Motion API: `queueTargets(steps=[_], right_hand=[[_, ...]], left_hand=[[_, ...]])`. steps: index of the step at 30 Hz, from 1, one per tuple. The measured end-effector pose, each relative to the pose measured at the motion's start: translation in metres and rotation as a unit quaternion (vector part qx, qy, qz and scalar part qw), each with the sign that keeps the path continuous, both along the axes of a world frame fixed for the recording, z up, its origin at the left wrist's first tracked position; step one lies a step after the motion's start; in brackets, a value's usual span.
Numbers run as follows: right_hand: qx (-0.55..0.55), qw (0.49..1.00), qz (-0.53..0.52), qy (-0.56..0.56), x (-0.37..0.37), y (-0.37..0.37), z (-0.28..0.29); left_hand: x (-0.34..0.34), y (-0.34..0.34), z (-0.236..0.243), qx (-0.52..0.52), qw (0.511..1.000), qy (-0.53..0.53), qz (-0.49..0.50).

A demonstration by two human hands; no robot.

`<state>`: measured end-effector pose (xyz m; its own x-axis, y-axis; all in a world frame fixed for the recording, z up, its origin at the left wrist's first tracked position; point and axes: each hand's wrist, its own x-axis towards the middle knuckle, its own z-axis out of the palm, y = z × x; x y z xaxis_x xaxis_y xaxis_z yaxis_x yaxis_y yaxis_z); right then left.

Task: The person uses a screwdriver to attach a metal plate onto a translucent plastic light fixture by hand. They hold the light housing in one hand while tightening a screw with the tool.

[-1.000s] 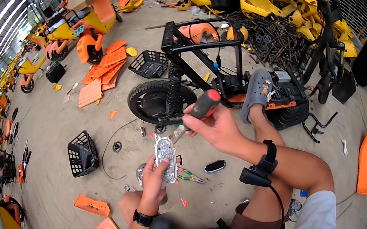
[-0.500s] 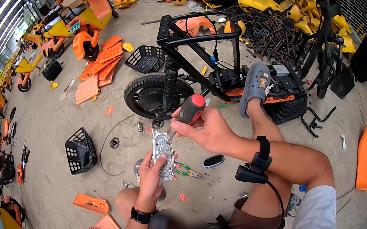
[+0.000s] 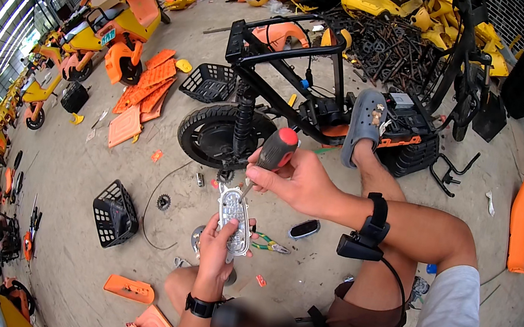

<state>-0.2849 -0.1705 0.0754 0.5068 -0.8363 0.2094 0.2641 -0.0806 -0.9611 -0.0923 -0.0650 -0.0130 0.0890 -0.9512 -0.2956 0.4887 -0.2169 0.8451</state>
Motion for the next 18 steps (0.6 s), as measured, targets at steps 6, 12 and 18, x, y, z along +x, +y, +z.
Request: queueTargets(steps=[6,12,18], right_hand=[[-0.007,1.0,-0.001,0.009,0.0006,-0.0014,-0.0014],[-0.011,1.0,-0.002,0.018,0.0008,-0.0004,0.0],[-0.016,1.0,-0.001,0.02,0.0012,-0.0014,-0.0028]], left_hand=[[0.0017,-0.0004,-0.0017,0.001,1.0,0.014,-0.006],[0.0016,0.0,-0.0019,0.003,1.0,0.022,-0.004],[0.0007,0.0004,-0.0002,0.009,0.999,0.032,-0.009]])
